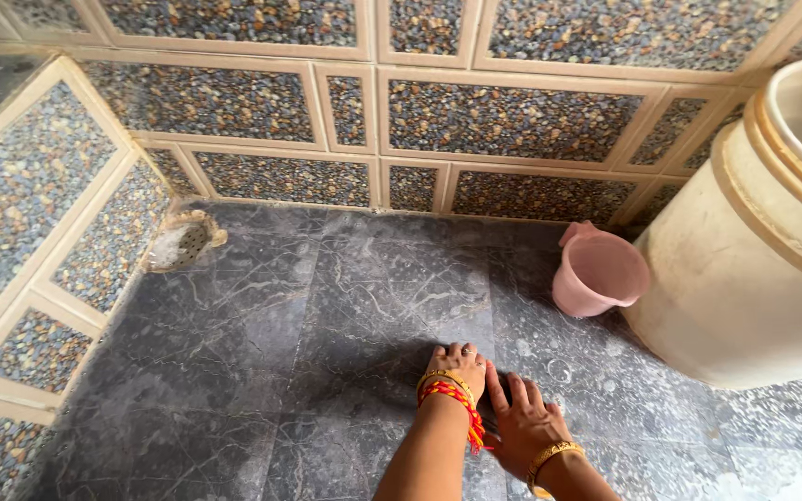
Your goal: The person scrubs a dark marble floor with a rectangular sponge, moving it back and forth across the surface. They pour water from a pink cup onto the floor and sponge, then continue scrubbing near a drain and a white bucket.
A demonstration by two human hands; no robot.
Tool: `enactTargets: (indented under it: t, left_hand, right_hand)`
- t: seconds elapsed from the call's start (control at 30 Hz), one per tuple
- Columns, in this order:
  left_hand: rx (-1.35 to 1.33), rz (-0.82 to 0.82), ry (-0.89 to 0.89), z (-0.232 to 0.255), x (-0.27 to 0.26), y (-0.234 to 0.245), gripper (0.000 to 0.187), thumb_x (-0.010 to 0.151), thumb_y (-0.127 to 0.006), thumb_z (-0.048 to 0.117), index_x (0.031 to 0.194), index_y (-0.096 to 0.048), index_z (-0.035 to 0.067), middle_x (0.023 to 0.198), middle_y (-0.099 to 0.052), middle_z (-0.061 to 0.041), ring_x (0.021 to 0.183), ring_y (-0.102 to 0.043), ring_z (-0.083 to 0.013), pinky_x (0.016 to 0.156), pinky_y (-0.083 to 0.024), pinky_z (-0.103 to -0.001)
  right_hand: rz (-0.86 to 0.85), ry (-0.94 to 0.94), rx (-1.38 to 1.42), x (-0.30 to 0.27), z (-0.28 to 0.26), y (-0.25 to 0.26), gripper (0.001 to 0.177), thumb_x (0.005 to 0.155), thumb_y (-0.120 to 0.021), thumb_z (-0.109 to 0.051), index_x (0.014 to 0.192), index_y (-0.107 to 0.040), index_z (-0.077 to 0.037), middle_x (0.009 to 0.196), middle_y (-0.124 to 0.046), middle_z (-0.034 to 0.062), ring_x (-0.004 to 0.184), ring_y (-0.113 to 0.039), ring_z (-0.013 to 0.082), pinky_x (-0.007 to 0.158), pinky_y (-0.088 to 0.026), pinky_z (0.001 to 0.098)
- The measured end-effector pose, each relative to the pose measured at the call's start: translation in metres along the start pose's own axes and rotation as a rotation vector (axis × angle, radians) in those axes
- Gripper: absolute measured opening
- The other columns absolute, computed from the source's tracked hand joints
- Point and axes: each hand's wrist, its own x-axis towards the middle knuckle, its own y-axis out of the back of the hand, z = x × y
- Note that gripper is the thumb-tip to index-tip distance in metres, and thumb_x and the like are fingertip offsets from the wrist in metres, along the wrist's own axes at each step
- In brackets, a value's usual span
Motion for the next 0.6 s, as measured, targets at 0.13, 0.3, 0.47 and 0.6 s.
enactTargets:
  t: [0.13,0.3,0.47,0.6]
  left_hand:
    - [-0.03,0.106,-0.024,-0.019,-0.025,-0.005,0.048,0.106,-0.042,0.023,0.15,-0.045,0.005,0.15,-0.05,-0.012,0.141,-0.044,-0.0302,0.114,-0.036,-0.049]
    - [0.017,0.291,0.019,-0.044,-0.094,-0.014,0.072,0.098,-0.052,0.024,0.16,-0.022,0.003,0.161,-0.031,-0.017,0.149,-0.027,-0.0367,0.117,-0.024,-0.054]
    - [0.047,-0.081,0.046,-0.075,-0.146,0.004,0.109,0.085,-0.072,0.032,0.162,-0.001,-0.001,0.17,-0.004,-0.022,0.156,-0.007,-0.0392,0.123,-0.012,-0.053]
    - [0.15,-0.002,0.078,-0.092,-0.147,-0.013,0.11,0.083,-0.073,0.032,0.162,-0.003,-0.001,0.169,-0.007,-0.022,0.155,-0.009,-0.0394,0.122,-0.013,-0.054]
  right_hand:
    - [0.073,0.026,-0.086,0.007,-0.016,-0.012,0.1,0.096,-0.057,-0.064,0.159,0.005,-0.018,0.165,-0.001,0.0217,0.152,0.0,0.0445,0.118,-0.016,0.0633]
    - [0.069,0.095,-0.195,0.004,-0.055,-0.032,0.106,0.092,-0.056,-0.069,0.163,0.003,-0.015,0.169,0.003,0.0259,0.155,0.002,0.0489,0.122,-0.01,0.0638]
    - [0.033,0.132,-0.126,-0.002,-0.104,-0.039,0.112,0.091,-0.057,-0.073,0.162,0.004,-0.012,0.166,0.005,0.0312,0.152,0.006,0.0555,0.119,-0.007,0.07]
    - [-0.028,0.151,-0.14,-0.001,-0.126,-0.036,0.115,0.091,-0.057,-0.074,0.163,0.005,-0.01,0.166,0.006,0.0333,0.152,0.006,0.0578,0.118,-0.005,0.073]
